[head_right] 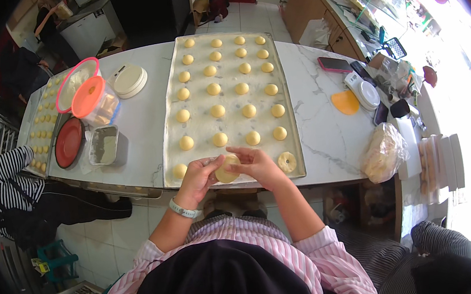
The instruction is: The person prepares donuts for baking by using their hands to press indentations into dough rounds on a tray, covers the tray with plastic wrap, and then places the tray into a rack.
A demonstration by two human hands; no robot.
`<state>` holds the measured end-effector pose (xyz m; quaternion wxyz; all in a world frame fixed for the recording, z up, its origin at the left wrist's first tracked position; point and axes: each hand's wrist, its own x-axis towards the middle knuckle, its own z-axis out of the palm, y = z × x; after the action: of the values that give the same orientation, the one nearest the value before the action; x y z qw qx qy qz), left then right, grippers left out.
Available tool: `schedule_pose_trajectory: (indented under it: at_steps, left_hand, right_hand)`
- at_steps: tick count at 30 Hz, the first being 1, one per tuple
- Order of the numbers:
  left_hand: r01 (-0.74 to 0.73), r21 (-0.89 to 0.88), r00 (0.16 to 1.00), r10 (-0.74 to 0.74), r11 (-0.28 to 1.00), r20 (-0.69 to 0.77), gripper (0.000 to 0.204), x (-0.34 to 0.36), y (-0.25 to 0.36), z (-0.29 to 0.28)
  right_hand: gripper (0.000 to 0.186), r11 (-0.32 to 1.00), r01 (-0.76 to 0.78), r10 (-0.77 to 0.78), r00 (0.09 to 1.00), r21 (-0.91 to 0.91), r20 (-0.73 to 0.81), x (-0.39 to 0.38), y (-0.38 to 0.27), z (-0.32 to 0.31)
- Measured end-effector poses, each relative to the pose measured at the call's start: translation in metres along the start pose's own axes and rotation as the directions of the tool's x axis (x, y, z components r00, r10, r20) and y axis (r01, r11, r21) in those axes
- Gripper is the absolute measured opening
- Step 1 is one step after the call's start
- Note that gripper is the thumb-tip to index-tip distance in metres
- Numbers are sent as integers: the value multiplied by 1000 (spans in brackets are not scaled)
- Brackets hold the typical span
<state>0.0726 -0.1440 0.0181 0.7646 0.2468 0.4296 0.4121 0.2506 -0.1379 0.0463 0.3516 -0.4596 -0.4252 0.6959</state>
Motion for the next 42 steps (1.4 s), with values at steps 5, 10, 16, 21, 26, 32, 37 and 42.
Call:
schedule_pose_trajectory:
  at_steps: [5,10,16,21,26,32,37,42]
  left_hand:
    - [-223,166,968,239,961,-79,33,-9,8,-8]
    - [-353,139,903,376,925,-208,33,-19,23,-45]
    - [-394,7,883,381,919,-274,26,-47,26,-85]
    - [-507,7,750,445,862,-490,28,-88,17,-125]
    - [-602,59,531,455,796,-715,31,-149,-15,-165]
    - [-517,-67,396,169,853,-902,39,-257,-109,-200]
    - [-538,-149,330,44,830,-943,38,-304,-147,-218]
    - [-607,-117,355,137,786,-925,38,-324,-149,-253]
  right_hand:
    - [35,988,-143,144,989,65,-10,19,20,-12]
    - [35,945,-209,184,976,-251,-120,32,24,-19]
    - [31,755,-88,-49,981,-649,-190,35,35,-6]
    - [27,647,-32,-352,873,-762,-336,10,10,-13]
    - [20,681,8,-417,826,-733,-378,-14,-11,-16]
    - [17,790,195,-495,764,-582,-415,-20,9,-3]
    - [16,717,334,-469,880,-612,-69,-47,47,77]
    - [17,638,428,-385,897,-640,216,-68,97,137]
